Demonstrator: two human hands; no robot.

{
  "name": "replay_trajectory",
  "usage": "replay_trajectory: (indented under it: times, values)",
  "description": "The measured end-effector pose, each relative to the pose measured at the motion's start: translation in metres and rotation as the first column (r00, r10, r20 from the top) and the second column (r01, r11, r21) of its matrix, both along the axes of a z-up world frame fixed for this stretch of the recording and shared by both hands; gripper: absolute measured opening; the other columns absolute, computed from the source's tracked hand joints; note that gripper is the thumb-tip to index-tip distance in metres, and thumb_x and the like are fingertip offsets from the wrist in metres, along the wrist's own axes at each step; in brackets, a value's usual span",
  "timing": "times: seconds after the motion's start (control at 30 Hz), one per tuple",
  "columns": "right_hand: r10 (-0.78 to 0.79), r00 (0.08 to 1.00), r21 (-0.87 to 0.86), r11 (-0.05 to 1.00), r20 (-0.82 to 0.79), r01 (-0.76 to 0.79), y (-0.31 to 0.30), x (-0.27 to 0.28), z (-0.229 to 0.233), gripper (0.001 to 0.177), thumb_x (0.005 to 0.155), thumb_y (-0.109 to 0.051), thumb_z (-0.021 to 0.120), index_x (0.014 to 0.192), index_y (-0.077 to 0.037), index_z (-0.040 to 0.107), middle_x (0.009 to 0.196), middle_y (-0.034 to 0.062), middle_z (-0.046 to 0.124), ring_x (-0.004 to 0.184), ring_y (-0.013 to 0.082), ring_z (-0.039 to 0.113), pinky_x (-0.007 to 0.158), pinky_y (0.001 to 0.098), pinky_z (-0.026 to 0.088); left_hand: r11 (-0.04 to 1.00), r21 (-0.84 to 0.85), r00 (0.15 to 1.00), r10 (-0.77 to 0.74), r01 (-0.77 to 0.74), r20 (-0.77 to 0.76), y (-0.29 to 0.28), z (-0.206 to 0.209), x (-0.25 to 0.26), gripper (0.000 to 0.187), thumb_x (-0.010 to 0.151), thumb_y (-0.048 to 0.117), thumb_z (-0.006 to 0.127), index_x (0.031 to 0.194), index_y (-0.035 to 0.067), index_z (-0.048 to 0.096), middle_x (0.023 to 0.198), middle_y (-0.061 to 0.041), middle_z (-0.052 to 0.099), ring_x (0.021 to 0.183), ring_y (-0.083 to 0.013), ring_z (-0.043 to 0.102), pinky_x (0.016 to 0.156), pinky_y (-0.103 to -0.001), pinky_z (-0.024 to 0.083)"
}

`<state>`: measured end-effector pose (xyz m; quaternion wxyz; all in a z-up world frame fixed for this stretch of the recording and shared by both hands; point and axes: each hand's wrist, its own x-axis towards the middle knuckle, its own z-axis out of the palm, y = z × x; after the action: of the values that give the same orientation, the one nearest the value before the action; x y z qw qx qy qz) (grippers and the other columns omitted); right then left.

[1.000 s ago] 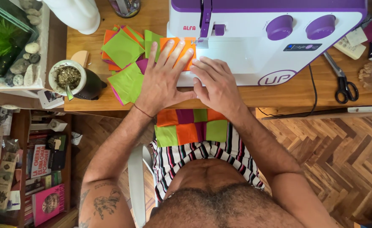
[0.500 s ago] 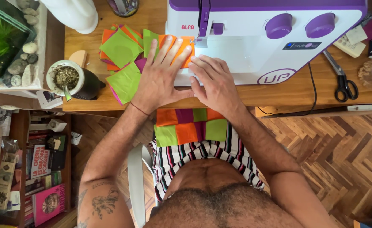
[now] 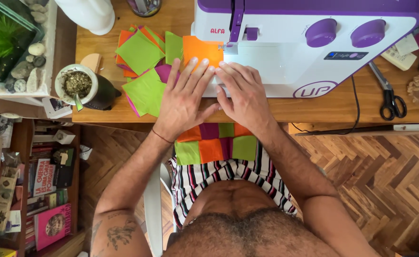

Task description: Sewing small squares of colored fabric together using a sewing machine to create a patchwork.

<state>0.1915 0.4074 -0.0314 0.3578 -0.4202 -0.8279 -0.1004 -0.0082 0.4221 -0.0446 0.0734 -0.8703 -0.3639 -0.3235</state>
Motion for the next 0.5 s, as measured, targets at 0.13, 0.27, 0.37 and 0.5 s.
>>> replay_trajectory:
  times: [0.13,0.27,0.37,0.5]
  values:
    - [-0.004,1.000,0.002,1.000,0.002,0.004,-0.0001,0.0004,-0.0017,0.031,0.103,-0.022,0.061,0.130,-0.006,0.067,0.124,0.0152,0.070,0.121,0.0294,0.064,0.099,0.0420,0.047,1.000,0.000,1.000,-0.002,0.002,-0.003,0.0010,-0.0025,0.0011,0.085,0.087,0.065,0.075,0.148,0.008,0.058,0.147,-0.013,0.060,0.143,-0.0330,0.050,0.128,-0.055,0.021]
    - [-0.028,1.000,0.029,0.999,0.011,0.028,0.0012,-0.0016,-0.0034,0.031,0.102,-0.022,0.062,0.129,-0.005,0.067,0.124,0.0147,0.070,0.120,0.0292,0.064,0.099,0.0412,0.048,1.000,0.005,1.000,0.007,-0.007,-0.009,0.0018,-0.0017,0.0011,0.085,0.088,0.065,0.075,0.149,0.008,0.058,0.149,-0.013,0.060,0.144,-0.0327,0.049,0.128,-0.055,0.020]
    - [-0.041,0.999,0.044,0.998,0.014,0.040,0.0004,-0.0022,-0.0032,0.031,0.101,-0.021,0.062,0.127,-0.005,0.067,0.123,0.0147,0.070,0.118,0.0291,0.065,0.098,0.0409,0.049,1.000,0.007,1.000,0.011,-0.011,-0.010,0.0008,-0.0019,0.0021,0.086,0.087,0.065,0.076,0.149,0.008,0.057,0.149,-0.014,0.060,0.144,-0.0327,0.049,0.128,-0.056,0.019]
    - [-0.050,0.999,0.047,0.998,0.017,0.049,0.0004,-0.0048,0.0004,0.031,0.101,-0.021,0.063,0.126,-0.004,0.067,0.121,0.0161,0.070,0.117,0.0300,0.065,0.097,0.0415,0.049,1.000,0.012,1.000,0.013,-0.013,-0.012,0.0018,-0.0011,0.0021,0.089,0.085,0.066,0.077,0.149,0.008,0.057,0.149,-0.014,0.060,0.144,-0.0326,0.049,0.128,-0.056,0.018]
